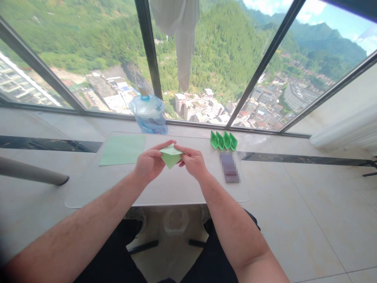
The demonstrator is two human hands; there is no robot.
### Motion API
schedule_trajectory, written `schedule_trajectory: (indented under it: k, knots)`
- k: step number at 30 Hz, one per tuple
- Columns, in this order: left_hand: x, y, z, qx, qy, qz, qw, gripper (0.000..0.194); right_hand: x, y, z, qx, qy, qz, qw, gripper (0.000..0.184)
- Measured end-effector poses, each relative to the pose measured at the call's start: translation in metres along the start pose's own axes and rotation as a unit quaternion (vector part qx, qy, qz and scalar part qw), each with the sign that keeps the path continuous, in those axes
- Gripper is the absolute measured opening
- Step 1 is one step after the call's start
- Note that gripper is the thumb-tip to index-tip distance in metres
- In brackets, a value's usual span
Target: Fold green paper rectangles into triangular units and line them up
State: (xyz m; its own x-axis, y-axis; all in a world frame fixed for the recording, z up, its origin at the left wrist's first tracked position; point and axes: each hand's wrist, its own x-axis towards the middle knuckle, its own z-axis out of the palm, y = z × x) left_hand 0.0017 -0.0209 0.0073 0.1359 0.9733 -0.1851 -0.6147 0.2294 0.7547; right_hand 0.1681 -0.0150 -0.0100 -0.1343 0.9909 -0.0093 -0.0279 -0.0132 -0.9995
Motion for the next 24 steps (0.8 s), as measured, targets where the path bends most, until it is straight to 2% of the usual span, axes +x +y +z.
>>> schedule_trajectory:
  k: [3, 7, 11, 15, 17, 20, 24]
  knots:
    - [-0.001, 0.002, 0.001, -0.011, 0.013, -0.01, 1.0, 0.057, -0.001, 0.002, 0.0, -0.005, 0.02, -0.025, 0.999, 0.044]
    - [-0.001, 0.0, 0.0, 0.083, 0.055, -0.037, 0.994, 0.052, -0.004, 0.004, -0.001, -0.1, 0.037, -0.075, 0.991, 0.044]
    - [-0.001, 0.0, -0.003, 0.157, 0.053, -0.051, 0.985, 0.065, -0.008, 0.004, -0.001, -0.209, 0.02, -0.161, 0.964, 0.043]
    - [-0.002, 0.003, -0.004, 0.168, 0.063, -0.039, 0.983, 0.074, -0.01, 0.003, -0.002, -0.237, 0.017, -0.209, 0.949, 0.044]
    - [-0.002, 0.003, -0.005, 0.178, 0.059, -0.028, 0.982, 0.077, -0.01, 0.002, -0.002, -0.226, 0.011, -0.202, 0.953, 0.041]
    - [-0.001, 0.0, -0.007, 0.238, 0.058, 0.017, 0.969, 0.078, -0.007, 0.001, -0.003, -0.149, 0.016, -0.156, 0.976, 0.041]
    - [0.0, -0.005, -0.01, 0.381, 0.03, 0.091, 0.92, 0.07, 0.0, -0.001, -0.005, -0.058, 0.032, -0.09, 0.994, 0.056]
